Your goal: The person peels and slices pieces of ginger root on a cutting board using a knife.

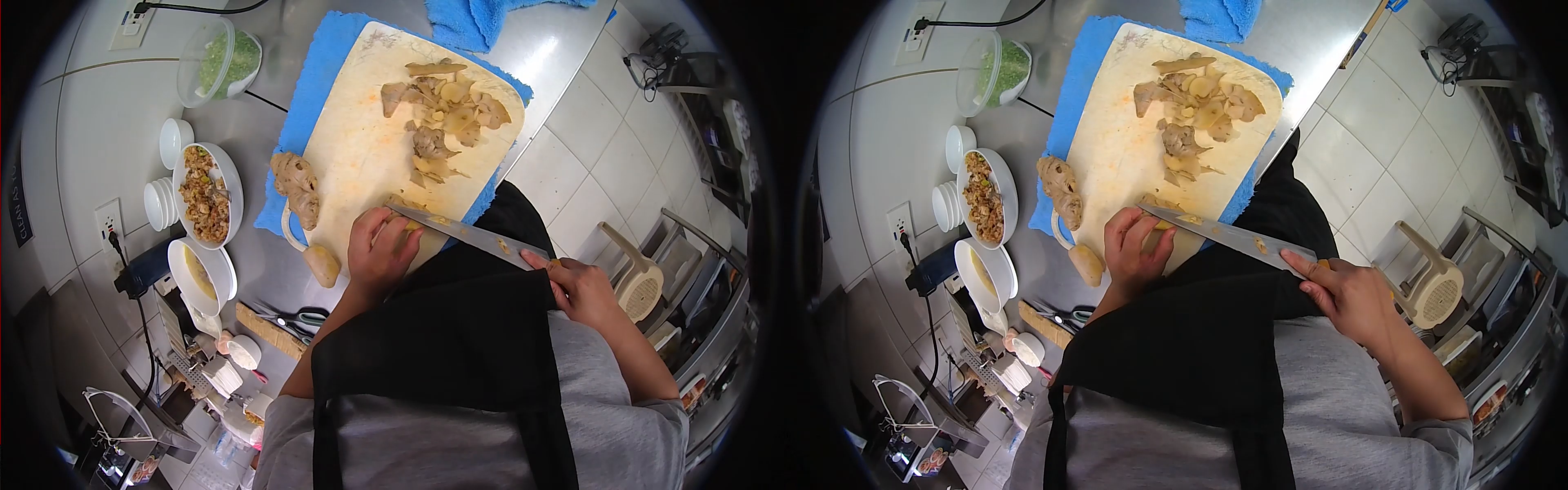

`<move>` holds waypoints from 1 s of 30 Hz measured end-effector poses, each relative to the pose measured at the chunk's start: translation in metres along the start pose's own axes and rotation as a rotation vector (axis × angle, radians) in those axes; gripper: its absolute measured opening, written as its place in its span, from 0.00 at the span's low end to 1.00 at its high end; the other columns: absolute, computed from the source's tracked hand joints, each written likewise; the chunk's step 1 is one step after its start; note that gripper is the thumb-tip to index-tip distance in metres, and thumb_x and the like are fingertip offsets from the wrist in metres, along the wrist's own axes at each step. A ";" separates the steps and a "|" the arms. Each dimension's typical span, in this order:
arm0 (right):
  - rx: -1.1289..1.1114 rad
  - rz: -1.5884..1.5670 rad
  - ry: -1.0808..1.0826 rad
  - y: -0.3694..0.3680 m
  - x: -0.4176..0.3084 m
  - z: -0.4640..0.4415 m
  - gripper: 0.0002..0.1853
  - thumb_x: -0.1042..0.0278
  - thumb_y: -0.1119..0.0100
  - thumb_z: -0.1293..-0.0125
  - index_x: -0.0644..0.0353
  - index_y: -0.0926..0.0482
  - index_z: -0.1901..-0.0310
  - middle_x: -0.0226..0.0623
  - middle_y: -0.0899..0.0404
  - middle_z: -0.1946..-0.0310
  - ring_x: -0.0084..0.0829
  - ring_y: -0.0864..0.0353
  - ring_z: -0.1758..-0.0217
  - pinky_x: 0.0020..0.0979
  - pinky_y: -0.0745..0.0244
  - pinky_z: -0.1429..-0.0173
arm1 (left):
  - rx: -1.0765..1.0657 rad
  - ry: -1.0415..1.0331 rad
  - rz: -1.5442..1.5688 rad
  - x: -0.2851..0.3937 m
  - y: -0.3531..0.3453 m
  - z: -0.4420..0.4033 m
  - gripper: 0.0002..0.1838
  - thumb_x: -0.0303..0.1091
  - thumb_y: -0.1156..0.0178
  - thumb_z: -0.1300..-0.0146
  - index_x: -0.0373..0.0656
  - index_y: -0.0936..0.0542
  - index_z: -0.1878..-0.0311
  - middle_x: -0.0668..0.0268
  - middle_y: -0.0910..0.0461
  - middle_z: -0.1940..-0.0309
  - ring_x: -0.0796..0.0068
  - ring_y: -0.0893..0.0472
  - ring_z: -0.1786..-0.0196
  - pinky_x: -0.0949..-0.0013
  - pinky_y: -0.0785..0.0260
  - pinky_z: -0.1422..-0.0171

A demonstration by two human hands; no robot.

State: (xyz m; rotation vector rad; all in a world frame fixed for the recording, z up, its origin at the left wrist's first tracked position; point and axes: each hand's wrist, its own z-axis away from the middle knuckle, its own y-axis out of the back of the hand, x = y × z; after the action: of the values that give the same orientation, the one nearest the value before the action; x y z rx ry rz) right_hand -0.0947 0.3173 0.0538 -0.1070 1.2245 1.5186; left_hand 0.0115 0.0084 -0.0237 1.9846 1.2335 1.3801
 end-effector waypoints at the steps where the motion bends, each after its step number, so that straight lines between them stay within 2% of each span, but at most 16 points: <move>1: 0.000 -0.001 0.000 0.001 -0.002 -0.002 0.24 0.56 0.46 0.29 0.30 0.30 0.32 0.37 0.27 0.77 0.41 0.24 0.76 0.40 0.26 0.68 | -0.004 0.002 -0.005 0.000 0.000 0.000 0.22 0.26 0.24 0.54 0.42 0.20 0.54 0.56 0.25 0.53 0.59 0.22 0.53 0.64 0.24 0.53; 8: -0.065 -0.179 0.013 0.003 -0.005 -0.015 0.24 0.62 0.47 0.28 0.36 0.30 0.31 0.41 0.21 0.71 0.44 0.20 0.70 0.41 0.24 0.59 | -0.024 -0.001 -0.018 -0.003 0.000 0.004 0.20 0.28 0.25 0.53 0.43 0.20 0.56 0.57 0.26 0.53 0.57 0.22 0.53 0.61 0.25 0.50; 10: -0.098 -0.197 -0.003 0.009 -0.007 -0.019 0.24 0.63 0.48 0.28 0.37 0.30 0.31 0.42 0.21 0.72 0.45 0.19 0.69 0.42 0.24 0.58 | -0.040 -0.023 -0.011 -0.006 -0.001 0.007 0.20 0.27 0.25 0.53 0.42 0.20 0.56 0.56 0.28 0.52 0.61 0.23 0.52 0.67 0.24 0.54; 13: -0.223 -0.289 -0.082 0.028 -0.016 -0.026 0.23 0.64 0.48 0.28 0.39 0.29 0.32 0.44 0.21 0.73 0.45 0.22 0.71 0.39 0.24 0.58 | -0.043 -0.031 -0.015 -0.006 0.000 0.005 0.20 0.27 0.25 0.53 0.42 0.20 0.56 0.55 0.28 0.52 0.61 0.23 0.52 0.69 0.24 0.56; 14: -0.284 -0.335 -0.121 0.034 -0.017 -0.029 0.23 0.64 0.48 0.27 0.39 0.29 0.32 0.45 0.21 0.73 0.43 0.23 0.72 0.37 0.25 0.59 | -0.044 -0.031 -0.014 -0.005 0.000 0.006 0.20 0.27 0.25 0.53 0.42 0.20 0.56 0.55 0.28 0.52 0.61 0.23 0.52 0.69 0.24 0.56; 16: -0.343 -0.382 -0.161 0.040 -0.017 -0.033 0.22 0.64 0.48 0.27 0.40 0.28 0.32 0.45 0.20 0.72 0.42 0.24 0.74 0.35 0.25 0.59 | -0.043 0.021 0.013 -0.004 0.000 0.007 0.19 0.28 0.26 0.54 0.43 0.21 0.57 0.57 0.27 0.54 0.56 0.22 0.53 0.60 0.24 0.51; 18: -0.436 -0.441 -0.233 0.043 -0.016 -0.037 0.22 0.64 0.48 0.26 0.40 0.28 0.32 0.46 0.20 0.71 0.38 0.26 0.75 0.34 0.27 0.59 | -0.044 0.021 0.016 -0.004 0.001 0.006 0.19 0.28 0.26 0.54 0.43 0.21 0.57 0.56 0.27 0.54 0.56 0.22 0.53 0.60 0.24 0.51; 22: -0.377 -0.464 -0.163 0.040 -0.017 -0.044 0.21 0.62 0.50 0.25 0.40 0.29 0.32 0.47 0.20 0.70 0.36 0.25 0.74 0.33 0.27 0.58 | -0.023 -0.008 -0.014 -0.004 0.002 0.002 0.19 0.28 0.26 0.54 0.43 0.21 0.57 0.55 0.27 0.54 0.57 0.22 0.54 0.62 0.24 0.53; 25: -0.436 -0.412 -0.202 0.037 -0.015 -0.052 0.21 0.61 0.51 0.24 0.40 0.30 0.31 0.48 0.18 0.65 0.37 0.21 0.69 0.34 0.26 0.53 | -0.020 -0.004 -0.023 -0.001 0.003 -0.001 0.20 0.27 0.26 0.54 0.43 0.21 0.57 0.55 0.27 0.54 0.58 0.22 0.55 0.63 0.24 0.54; 27: -0.357 -0.466 -0.069 0.023 -0.005 -0.054 0.21 0.59 0.54 0.23 0.39 0.31 0.31 0.48 0.16 0.60 0.40 0.18 0.63 0.34 0.25 0.50 | -0.022 0.004 -0.024 0.000 0.003 -0.001 0.20 0.27 0.26 0.54 0.42 0.21 0.57 0.55 0.27 0.54 0.59 0.22 0.55 0.64 0.24 0.55; 28: -0.352 -0.468 -0.070 0.019 -0.003 -0.057 0.21 0.59 0.54 0.23 0.39 0.31 0.31 0.48 0.16 0.60 0.40 0.18 0.63 0.34 0.25 0.50 | -0.023 0.016 -0.025 0.000 0.003 -0.001 0.20 0.27 0.26 0.54 0.42 0.21 0.56 0.55 0.27 0.54 0.59 0.22 0.55 0.65 0.24 0.56; 30: -0.343 -0.492 -0.003 0.014 -0.004 -0.066 0.21 0.57 0.56 0.22 0.40 0.32 0.30 0.47 0.16 0.55 0.43 0.16 0.54 0.35 0.26 0.44 | -0.016 -0.001 -0.024 -0.002 0.002 -0.001 0.20 0.26 0.26 0.54 0.42 0.21 0.56 0.55 0.27 0.54 0.60 0.22 0.55 0.66 0.24 0.56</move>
State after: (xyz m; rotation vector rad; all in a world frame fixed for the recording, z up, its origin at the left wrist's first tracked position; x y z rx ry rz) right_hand -0.1388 0.2695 0.0345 -0.5890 0.8419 1.2727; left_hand 0.0115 0.0058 -0.0226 1.9529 1.2379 1.3732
